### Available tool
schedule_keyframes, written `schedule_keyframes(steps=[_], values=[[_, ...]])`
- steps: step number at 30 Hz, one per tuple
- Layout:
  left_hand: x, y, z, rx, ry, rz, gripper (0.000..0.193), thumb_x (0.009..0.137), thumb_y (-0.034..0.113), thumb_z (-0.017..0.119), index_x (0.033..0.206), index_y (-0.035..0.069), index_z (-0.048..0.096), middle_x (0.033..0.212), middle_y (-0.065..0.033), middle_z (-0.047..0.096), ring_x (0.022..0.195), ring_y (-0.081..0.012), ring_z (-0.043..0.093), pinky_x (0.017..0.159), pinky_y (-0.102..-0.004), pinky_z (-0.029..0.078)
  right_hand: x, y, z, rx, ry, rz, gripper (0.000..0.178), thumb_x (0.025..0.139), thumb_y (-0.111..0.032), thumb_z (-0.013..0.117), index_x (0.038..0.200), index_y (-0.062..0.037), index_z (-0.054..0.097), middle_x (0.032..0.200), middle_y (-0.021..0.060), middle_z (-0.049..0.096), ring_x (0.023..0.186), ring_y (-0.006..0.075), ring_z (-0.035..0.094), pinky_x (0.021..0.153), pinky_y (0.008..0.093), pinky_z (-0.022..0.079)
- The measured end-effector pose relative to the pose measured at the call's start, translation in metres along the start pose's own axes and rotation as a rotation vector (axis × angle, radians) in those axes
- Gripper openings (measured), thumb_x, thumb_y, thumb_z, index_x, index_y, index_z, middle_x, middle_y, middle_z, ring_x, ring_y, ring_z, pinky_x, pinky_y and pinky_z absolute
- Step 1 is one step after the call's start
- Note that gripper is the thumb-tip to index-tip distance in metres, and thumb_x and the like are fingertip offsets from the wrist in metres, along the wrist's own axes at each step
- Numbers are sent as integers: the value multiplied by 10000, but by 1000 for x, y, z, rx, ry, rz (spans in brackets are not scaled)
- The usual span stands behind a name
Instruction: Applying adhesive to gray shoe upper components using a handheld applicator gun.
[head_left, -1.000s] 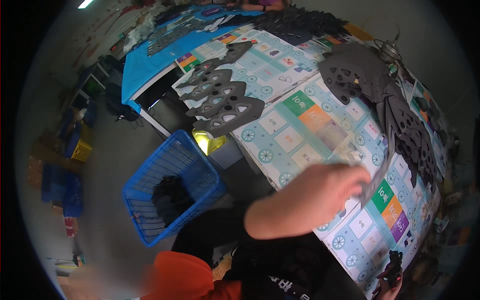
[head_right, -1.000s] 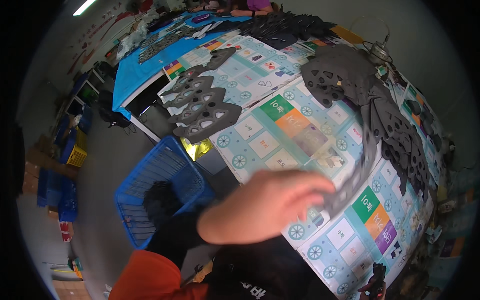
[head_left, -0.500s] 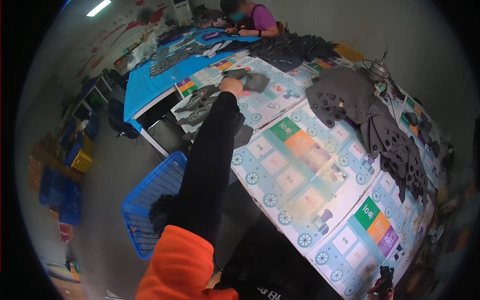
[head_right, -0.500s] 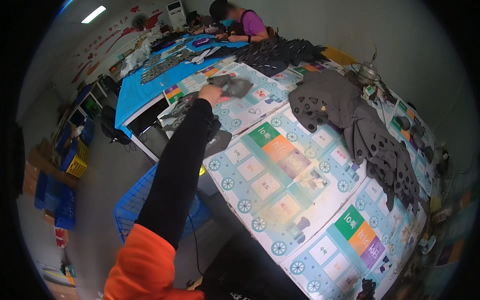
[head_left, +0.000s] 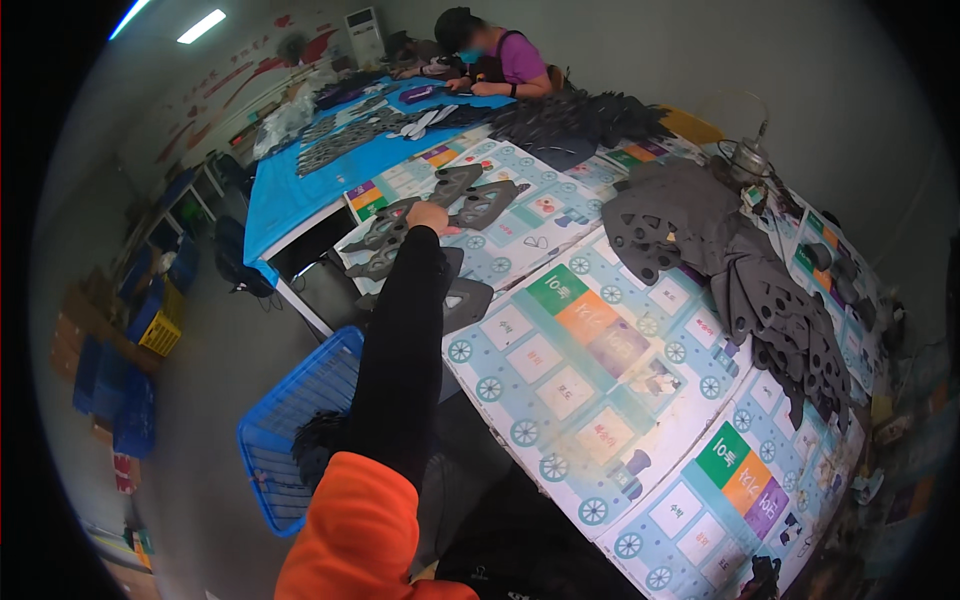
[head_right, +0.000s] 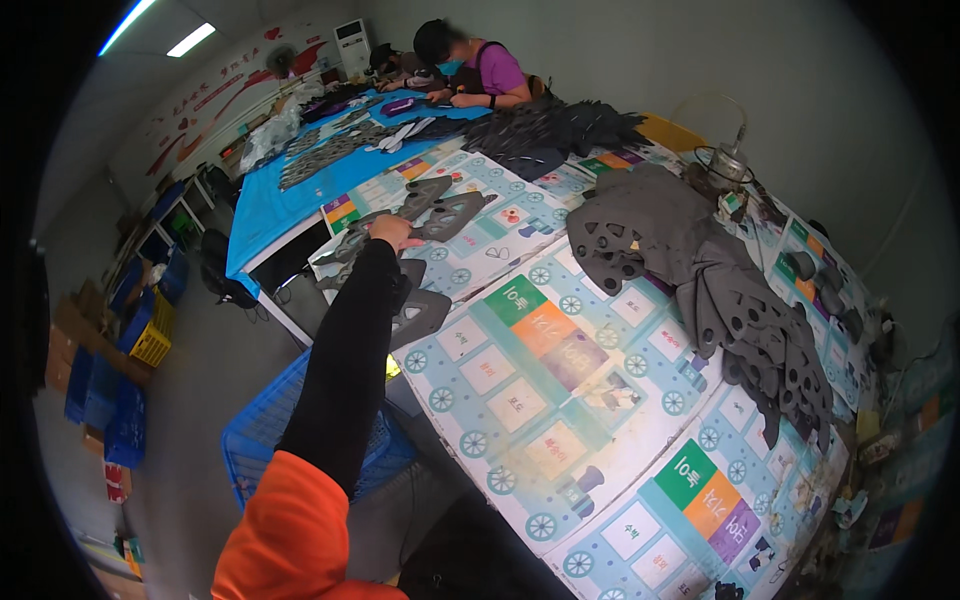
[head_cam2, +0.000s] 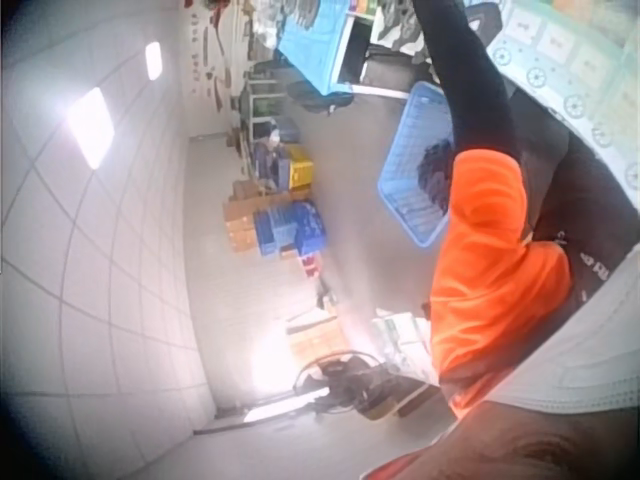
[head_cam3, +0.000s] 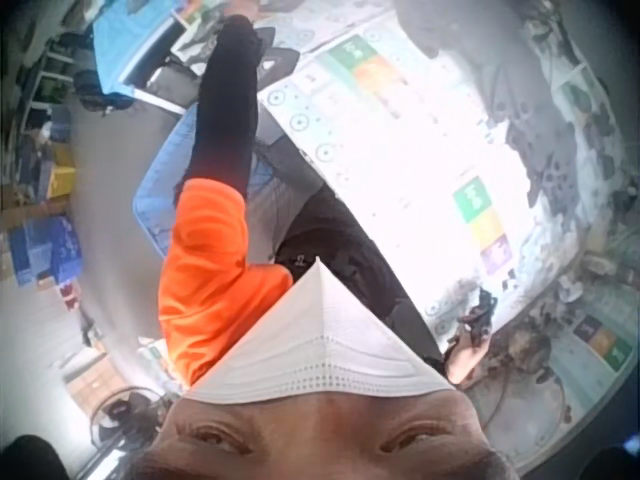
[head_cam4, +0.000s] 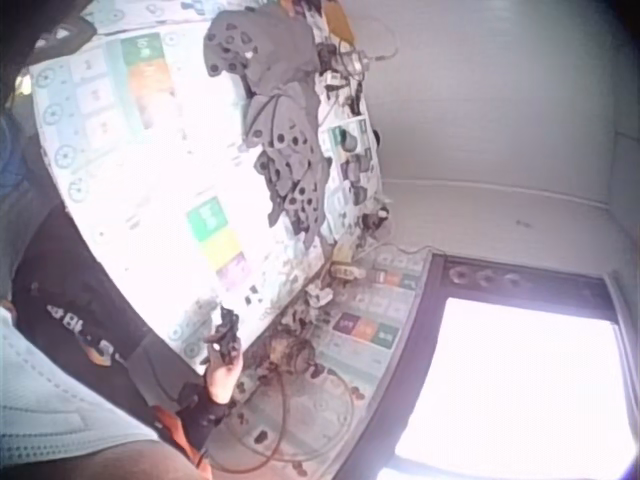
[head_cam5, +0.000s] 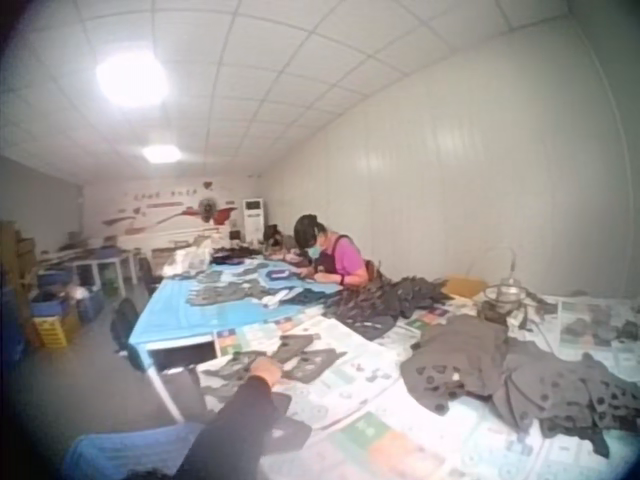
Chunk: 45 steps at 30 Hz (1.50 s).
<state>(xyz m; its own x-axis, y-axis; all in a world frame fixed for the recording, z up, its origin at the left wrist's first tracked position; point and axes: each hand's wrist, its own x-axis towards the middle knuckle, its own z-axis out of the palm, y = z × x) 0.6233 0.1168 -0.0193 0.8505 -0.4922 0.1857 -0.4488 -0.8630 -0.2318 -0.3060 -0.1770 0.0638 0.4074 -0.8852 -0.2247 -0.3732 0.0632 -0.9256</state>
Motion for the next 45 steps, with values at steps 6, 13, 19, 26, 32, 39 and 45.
schedule_keyframes(steps=[6, 13, 19, 26, 32, 39, 45], values=[[-4, 1, -38, -565, -160, -336, 392, 925, 421, 779, 991, 35, 752, 1011, -81, 766, 882, -272, 745, 673, -402, 608, -5, -3, 4, 4, 69, 36, 329, 877, 95, 642, 1179, -30, 677, 981, 42, 729, 585, 71, 535, 487, 222, 366], [-19, 4, -55, -1423, -136, -835, 258, 1002, -7, 644, 1247, -64, 587, 1027, -143, 735, 808, -248, 758, 633, -315, 669, -1, -6, 9, -39, 29, 20, 351, 865, 102, 630, 1185, -36, 669, 1000, 42, 722, 582, 71, 535, 493, 220, 368], [-23, 7, -48, -1684, -51, -940, 267, 1033, -39, 554, 1296, -85, 559, 1165, -176, 704, 870, -270, 758, 665, -311, 682, -2, -7, 7, -63, 25, 13, 367, 856, 107, 620, 1189, -39, 664, 1013, 41, 718, 580, 70, 535, 497, 218, 371], [-26, 10, -56, -1697, -22, -895, 253, 1057, -9, 527, 1295, -90, 554, 1165, -184, 706, 859, -294, 768, 668, -311, 682, -2, -4, 7, -65, 33, 13, 365, 857, 112, 609, 1186, -36, 665, 1025, 42, 721, 596, 71, 549, 502, 218, 376], [-16, 2, -46, -1560, -57, -797, 324, 1052, 85, 591, 1307, -115, 586, 1140, -169, 746, 872, -267, 783, 623, -313, 638, -2, -4, 8, -47, 46, 7, 372, 853, 116, 608, 1188, -33, 668, 1034, 44, 722, 604, 73, 549, 505, 218, 380], [6, -22, -7, -521, -98, -411, 381, 948, 464, 712, 1085, 119, 793, 1086, -57, 783, 1027, -294, 735, 873, -412, 571, -1, -5, 8, -39, 36, 11, 387, 848, 118, 606, 1200, -31, 667, 1031, 44, 718, 602, 72, 543, 505, 215, 387], [-2, -27, -7, -157, -139, -188, 432, 983, 418, 681, 1119, 15, 757, 1132, -60, 779, 1044, -250, 739, 827, -357, 586, -3, -7, 10, -41, 31, 11, 383, 856, 112, 605, 1205, -32, 666, 1026, 43, 717, 600, 71, 541, 504, 215, 387]])
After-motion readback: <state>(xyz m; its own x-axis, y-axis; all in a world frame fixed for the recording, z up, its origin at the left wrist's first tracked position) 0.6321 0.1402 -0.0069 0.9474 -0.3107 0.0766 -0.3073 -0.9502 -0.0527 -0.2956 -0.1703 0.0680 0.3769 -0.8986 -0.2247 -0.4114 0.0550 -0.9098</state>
